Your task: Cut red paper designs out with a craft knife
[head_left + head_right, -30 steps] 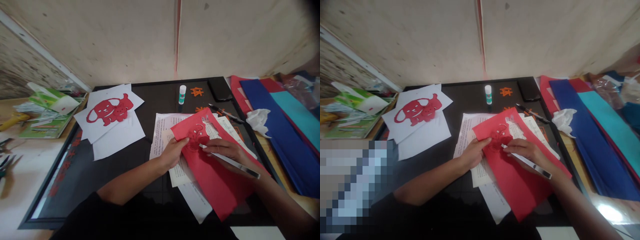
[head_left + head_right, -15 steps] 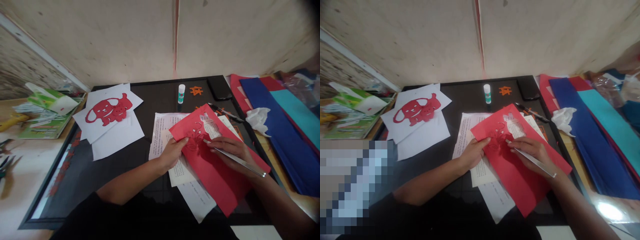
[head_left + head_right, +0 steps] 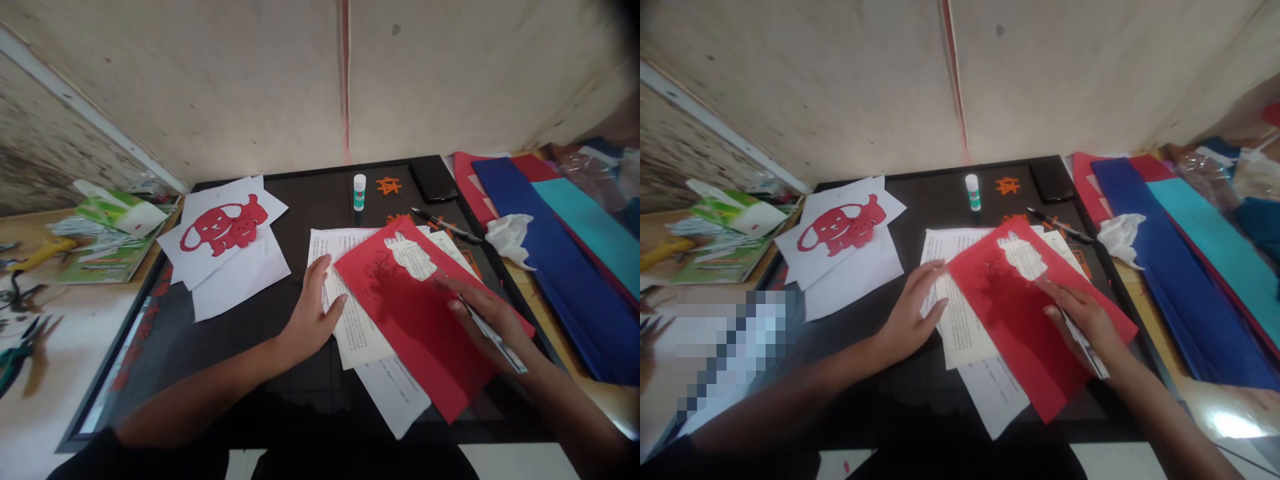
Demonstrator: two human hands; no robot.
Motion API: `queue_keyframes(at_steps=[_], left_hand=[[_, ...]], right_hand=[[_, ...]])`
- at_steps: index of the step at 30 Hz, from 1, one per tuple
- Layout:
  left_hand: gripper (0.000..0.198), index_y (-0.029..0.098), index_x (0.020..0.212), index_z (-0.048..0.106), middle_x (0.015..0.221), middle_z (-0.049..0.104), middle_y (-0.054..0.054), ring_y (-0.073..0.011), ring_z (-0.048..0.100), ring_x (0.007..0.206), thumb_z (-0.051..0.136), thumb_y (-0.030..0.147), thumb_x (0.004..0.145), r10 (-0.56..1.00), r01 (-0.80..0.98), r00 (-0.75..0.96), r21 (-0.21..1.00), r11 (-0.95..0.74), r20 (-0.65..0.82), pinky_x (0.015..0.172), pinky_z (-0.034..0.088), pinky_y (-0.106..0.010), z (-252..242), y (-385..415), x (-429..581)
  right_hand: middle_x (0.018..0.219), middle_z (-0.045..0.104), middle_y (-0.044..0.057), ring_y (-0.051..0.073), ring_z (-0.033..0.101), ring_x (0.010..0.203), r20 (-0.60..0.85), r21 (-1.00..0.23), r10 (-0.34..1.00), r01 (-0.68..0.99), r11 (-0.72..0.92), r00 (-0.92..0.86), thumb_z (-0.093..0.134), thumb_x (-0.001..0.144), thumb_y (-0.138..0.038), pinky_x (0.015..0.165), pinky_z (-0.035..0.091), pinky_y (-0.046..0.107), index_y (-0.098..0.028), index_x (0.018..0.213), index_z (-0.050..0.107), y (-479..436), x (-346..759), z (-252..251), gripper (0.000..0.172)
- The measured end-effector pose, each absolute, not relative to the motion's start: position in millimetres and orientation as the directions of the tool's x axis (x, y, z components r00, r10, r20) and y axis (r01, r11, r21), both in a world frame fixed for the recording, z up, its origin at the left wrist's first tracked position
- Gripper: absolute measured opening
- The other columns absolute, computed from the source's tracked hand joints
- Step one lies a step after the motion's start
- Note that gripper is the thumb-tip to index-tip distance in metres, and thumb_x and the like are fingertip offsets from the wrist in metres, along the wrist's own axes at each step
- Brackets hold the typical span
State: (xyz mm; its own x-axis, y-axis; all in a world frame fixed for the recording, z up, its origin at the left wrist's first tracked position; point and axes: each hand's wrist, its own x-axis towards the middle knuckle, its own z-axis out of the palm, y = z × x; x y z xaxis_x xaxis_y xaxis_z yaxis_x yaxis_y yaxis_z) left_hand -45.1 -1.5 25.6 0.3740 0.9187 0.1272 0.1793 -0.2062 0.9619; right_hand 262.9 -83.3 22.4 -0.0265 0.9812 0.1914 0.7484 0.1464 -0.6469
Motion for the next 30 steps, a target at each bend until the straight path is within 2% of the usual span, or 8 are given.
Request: queue_keyframes(at_steps=[2, 5, 8, 10, 16, 22, 26, 30], left_hand=[[0.043, 0.022, 0.130, 0.059, 0.141, 0.053, -0.011, -0.0284, 0.040, 0.139, 0.057, 0.016, 0.088, 0.751, 0.283, 0.605, 0.811, -0.512, 0.263, 0.117, 0.027, -0.051, 23.4, -4.1, -54.5], [0.036, 0.020, 0.125, 0.064, 0.137, 0.058, -0.013, -0.0306, 0.043, 0.138, 0.053, 0.017, 0.091, 0.504, 0.251, 0.841, 0.682, -0.687, 0.198, 0.116, 0.028, -0.052, 14.9, -9.7, -47.4], [0.044, 0.017, 0.133, 0.058, 0.147, 0.048, -0.017, -0.0347, 0.033, 0.144, 0.061, 0.031, 0.091, 0.445, 0.227, 0.883, 0.694, -0.683, 0.149, 0.119, 0.020, -0.053, 3.5, -16.0, -29.3], [0.051, 0.016, 0.135, 0.056, 0.149, 0.044, -0.019, -0.0363, 0.031, 0.144, 0.064, 0.037, 0.090, 0.437, 0.206, 0.887, 0.716, -0.667, 0.152, 0.120, 0.018, -0.052, -3.7, -18.4, -20.6], [0.049, 0.017, 0.132, 0.058, 0.150, 0.044, -0.018, -0.0351, 0.029, 0.146, 0.065, 0.039, 0.090, 0.395, 0.184, 0.907, 0.707, -0.683, 0.145, 0.120, 0.016, -0.049, -12.1, -12.2, -18.7], [0.040, 0.021, 0.121, 0.062, 0.147, 0.049, -0.014, -0.0356, 0.029, 0.146, 0.070, 0.037, 0.086, 0.372, 0.125, 0.912, 0.750, -0.650, 0.170, 0.121, 0.014, -0.051, -10.3, -2.9, -22.5], [0.044, 0.016, 0.123, 0.060, 0.152, 0.038, -0.020, -0.0385, 0.027, 0.146, 0.069, 0.039, 0.086, 0.355, 0.135, 0.921, 0.722, -0.679, 0.161, 0.122, 0.013, -0.050, -12.8, -1.9, -22.5], [0.041, 0.016, 0.122, 0.059, 0.153, 0.036, -0.020, -0.0388, 0.027, 0.145, 0.068, 0.036, 0.087, 0.366, 0.113, 0.917, 0.774, -0.623, 0.161, 0.122, 0.013, -0.052, -13.9, -1.4, -21.3]], right_hand=[[0.123, 0.069, 0.009, 0.028, 0.070, 0.107, 0.220, -0.589, 0.973, 0.785, 0.190, -0.071, 0.052, 0.095, -0.036, 0.088, 0.059, 0.041, -0.028, 0.128, 0.064, -92.5, 261.5, 20.6, 0.036], [0.113, 0.071, 0.010, 0.026, 0.072, 0.096, 0.266, -0.582, 0.964, 0.793, 0.176, -0.019, 0.055, 0.094, -0.035, 0.079, 0.061, 0.037, -0.027, 0.120, 0.068, -101.4, 255.8, 22.2, 0.031], [0.098, 0.075, 0.007, 0.025, 0.073, 0.087, 0.195, -0.703, 0.962, 0.711, 0.001, 0.192, 0.061, 0.091, -0.038, 0.074, 0.061, 0.035, -0.027, 0.112, 0.069, -99.6, 249.8, 26.9, 0.025], [0.091, 0.076, 0.005, 0.024, 0.073, 0.083, 0.108, -0.773, 0.964, 0.631, -0.072, 0.243, 0.067, 0.087, -0.041, 0.072, 0.060, 0.034, -0.026, 0.103, 0.070, -90.2, 248.5, 30.6, 0.022], [0.089, 0.077, 0.005, 0.023, 0.072, 0.085, -0.065, -0.855, 0.993, 0.519, -0.004, -0.100, 0.076, 0.077, -0.047, 0.078, 0.057, 0.033, -0.023, 0.086, 0.076, -33.0, 254.7, 40.7, 0.025], [0.071, 0.073, 0.003, 0.014, 0.065, 0.059, -0.326, -0.891, 0.918, 0.397, -0.219, -0.225, 0.076, 0.076, -0.049, 0.049, 0.048, 0.023, -0.020, 0.094, 0.076, 9.4, 253.4, 29.5, 0.034], [0.065, 0.070, 0.001, 0.010, 0.059, 0.052, -0.303, -0.929, 0.914, 0.296, -0.220, -0.269, 0.079, 0.074, -0.043, 0.045, 0.045, 0.021, -0.019, 0.086, 0.075, 14.2, 257.5, 15.8, 0.028], [0.064, 0.070, 0.001, 0.009, 0.057, 0.050, -0.288, -0.927, 0.908, 0.328, -0.184, -0.304, 0.079, 0.075, -0.040, 0.044, 0.044, 0.020, -0.018, 0.082, 0.075, 15.3, 258.8, 12.7, 0.023]])
